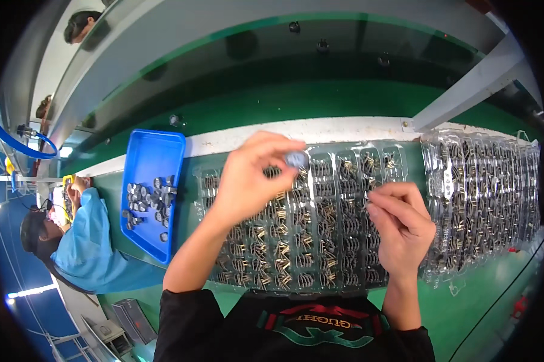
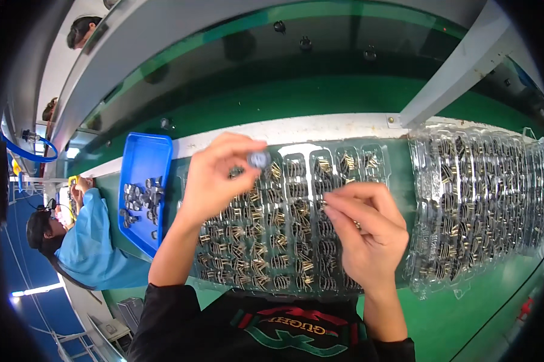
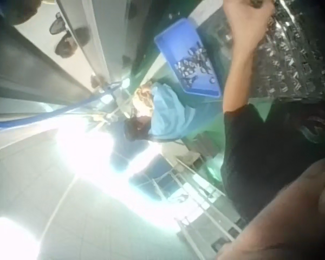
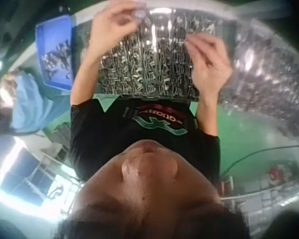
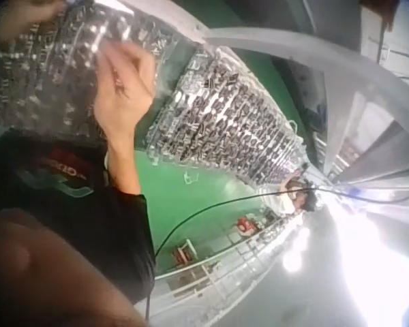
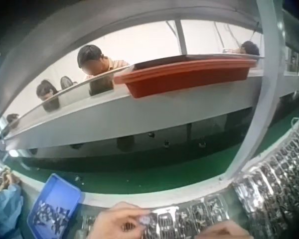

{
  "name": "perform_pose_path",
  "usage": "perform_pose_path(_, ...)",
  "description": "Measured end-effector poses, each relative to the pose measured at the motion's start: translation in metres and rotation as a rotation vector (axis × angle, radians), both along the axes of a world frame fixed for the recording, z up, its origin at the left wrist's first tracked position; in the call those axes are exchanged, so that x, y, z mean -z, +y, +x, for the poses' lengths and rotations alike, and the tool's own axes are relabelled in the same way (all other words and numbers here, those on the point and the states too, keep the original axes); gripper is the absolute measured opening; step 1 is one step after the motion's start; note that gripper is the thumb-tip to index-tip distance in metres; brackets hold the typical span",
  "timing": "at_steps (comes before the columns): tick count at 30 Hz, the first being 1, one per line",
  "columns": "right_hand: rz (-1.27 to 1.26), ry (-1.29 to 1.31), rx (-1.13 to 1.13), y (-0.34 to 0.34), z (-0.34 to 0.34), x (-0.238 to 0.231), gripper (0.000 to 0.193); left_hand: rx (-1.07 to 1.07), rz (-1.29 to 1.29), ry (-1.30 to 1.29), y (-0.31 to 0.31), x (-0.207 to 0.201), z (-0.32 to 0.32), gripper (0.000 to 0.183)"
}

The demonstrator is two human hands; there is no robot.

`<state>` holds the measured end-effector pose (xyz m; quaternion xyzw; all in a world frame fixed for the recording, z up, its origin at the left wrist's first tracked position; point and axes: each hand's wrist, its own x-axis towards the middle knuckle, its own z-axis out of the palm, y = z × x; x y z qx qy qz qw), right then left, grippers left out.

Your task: The person assembles small electronic components by hand, then places them into a clear plastic organizer tray.

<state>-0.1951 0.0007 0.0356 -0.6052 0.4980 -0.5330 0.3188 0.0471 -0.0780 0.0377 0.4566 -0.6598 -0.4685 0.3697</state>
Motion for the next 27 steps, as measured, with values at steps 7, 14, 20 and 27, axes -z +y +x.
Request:
perform_pose_path(7, -0.178, 0.168, -0.010, -0.004, 0.024, -0.010, 0.041, 0.079, 0.063, -0.015, 0.053, -0.012, -0.024, 0.046)
perform_pose_path(14, -0.286, 0.370, -0.008, 0.002, 0.034, -0.015, 0.051, 0.082, 0.070, -0.015, 0.064, -0.018, -0.026, 0.044)
perform_pose_path(20, -0.243, 0.421, -0.064, 0.005, 0.035, -0.014, 0.048, 0.094, 0.026, -0.090, 0.066, -0.020, -0.027, 0.045)
perform_pose_path(27, -0.221, 0.333, -0.022, 0.004, 0.040, -0.014, 0.041, 0.104, 0.071, -0.117, 0.070, -0.023, -0.027, 0.048)
